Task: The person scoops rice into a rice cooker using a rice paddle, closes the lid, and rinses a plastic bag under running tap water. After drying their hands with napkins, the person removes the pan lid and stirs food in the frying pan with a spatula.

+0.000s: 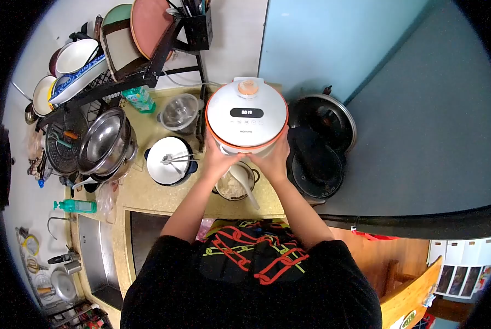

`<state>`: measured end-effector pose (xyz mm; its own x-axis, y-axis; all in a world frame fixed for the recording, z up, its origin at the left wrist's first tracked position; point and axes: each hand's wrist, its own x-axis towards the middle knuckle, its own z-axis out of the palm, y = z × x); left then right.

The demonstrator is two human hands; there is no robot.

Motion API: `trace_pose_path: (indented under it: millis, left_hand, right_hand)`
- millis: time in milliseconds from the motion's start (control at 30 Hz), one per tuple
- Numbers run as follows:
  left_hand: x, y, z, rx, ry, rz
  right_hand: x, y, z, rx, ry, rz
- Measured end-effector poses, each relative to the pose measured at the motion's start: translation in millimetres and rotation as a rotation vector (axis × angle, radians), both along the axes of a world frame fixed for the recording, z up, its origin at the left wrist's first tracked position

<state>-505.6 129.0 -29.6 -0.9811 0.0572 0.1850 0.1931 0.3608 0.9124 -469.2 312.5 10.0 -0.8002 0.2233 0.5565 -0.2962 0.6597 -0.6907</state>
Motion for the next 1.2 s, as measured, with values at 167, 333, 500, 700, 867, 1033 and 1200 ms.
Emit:
trace_pose_path:
  millis: [167,333,500,700,867,1033,1200]
  left_hand:
    - [-0.6,-6.0,-0.7,0.008,-0.016,-0.064]
    - [-0.2,-64.3,-16.7,-0.027,-0.083,-0.05]
    - [54.8,-117.2,-28.0,0.007,0.024,0.145]
    - [106.9,-145.6,-50.4,-0.724,0.136,-0.138]
    - [111.5,-129.1,-58.0,-0.741,0.311,-0.141]
    - [110.6,-100.6,-55.9,-0.482,-0.049,-0.048]
    - [75.1,-85.5,-119.8,-0.259,-0.524,-0.077]
  right_hand:
    - [-1.5,13.5,-47.0,0.153,-0.099,-0.087]
    - [24.9,32.6,-37.1,0.214,-0.081,-0.119]
    - [69.4,20.0,-20.0,0.109,-0.481,0.154]
    - [85.9,-2.5,-52.6,0.45,-0.8,0.363]
    - [77.8,-18.5,-60.2,0.434,-0.848,0.306]
    - [89.0,-20.6,-26.0,0.577,-0.618,0.182]
    - [100.3,-1.7,20.2,0.465,-0.645,0.23]
